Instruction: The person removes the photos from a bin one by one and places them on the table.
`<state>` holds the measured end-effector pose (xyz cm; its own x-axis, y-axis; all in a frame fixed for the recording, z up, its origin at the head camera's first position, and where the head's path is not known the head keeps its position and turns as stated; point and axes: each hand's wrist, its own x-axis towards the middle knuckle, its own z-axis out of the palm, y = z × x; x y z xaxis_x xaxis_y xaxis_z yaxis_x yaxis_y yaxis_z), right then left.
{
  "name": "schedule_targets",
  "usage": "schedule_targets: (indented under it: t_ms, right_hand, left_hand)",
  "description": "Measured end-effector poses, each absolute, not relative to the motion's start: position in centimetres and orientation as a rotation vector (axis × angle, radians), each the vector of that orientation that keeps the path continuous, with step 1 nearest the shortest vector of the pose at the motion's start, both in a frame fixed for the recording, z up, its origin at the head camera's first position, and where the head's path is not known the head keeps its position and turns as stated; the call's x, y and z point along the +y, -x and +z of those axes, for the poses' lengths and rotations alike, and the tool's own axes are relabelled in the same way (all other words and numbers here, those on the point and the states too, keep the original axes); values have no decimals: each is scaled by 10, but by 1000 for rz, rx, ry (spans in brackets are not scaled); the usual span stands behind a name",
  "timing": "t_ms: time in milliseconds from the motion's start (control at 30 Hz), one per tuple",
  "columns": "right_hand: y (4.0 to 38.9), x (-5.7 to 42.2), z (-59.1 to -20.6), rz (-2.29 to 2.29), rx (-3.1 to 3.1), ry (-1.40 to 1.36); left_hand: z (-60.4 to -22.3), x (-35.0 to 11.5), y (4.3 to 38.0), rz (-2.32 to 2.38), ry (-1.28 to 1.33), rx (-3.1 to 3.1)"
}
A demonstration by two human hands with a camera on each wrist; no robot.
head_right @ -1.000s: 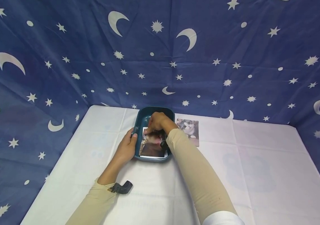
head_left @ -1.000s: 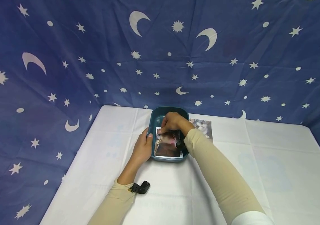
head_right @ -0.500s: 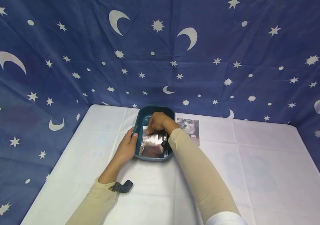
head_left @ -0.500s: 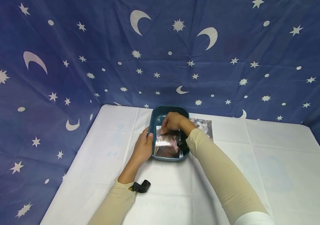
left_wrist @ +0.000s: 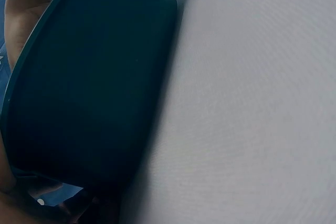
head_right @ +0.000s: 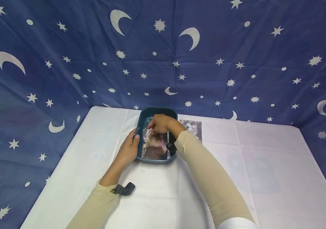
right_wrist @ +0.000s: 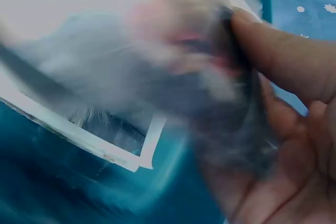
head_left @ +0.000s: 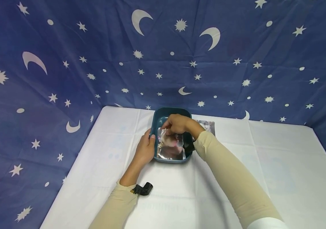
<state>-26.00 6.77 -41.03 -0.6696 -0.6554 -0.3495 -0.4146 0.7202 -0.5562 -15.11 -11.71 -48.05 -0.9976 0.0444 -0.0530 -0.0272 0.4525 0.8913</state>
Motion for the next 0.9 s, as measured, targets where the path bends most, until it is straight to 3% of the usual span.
schedule_targets:
  t_ms: [400,900]
  right_hand:
    - [245,87,-401,-794,2507,810]
    - [218,107,-418,-1018,2554,781]
  left_hand:
    - [-481,-118,153,1636,-37,2573]
    - [-482,-117,153,1588,-3,2630]
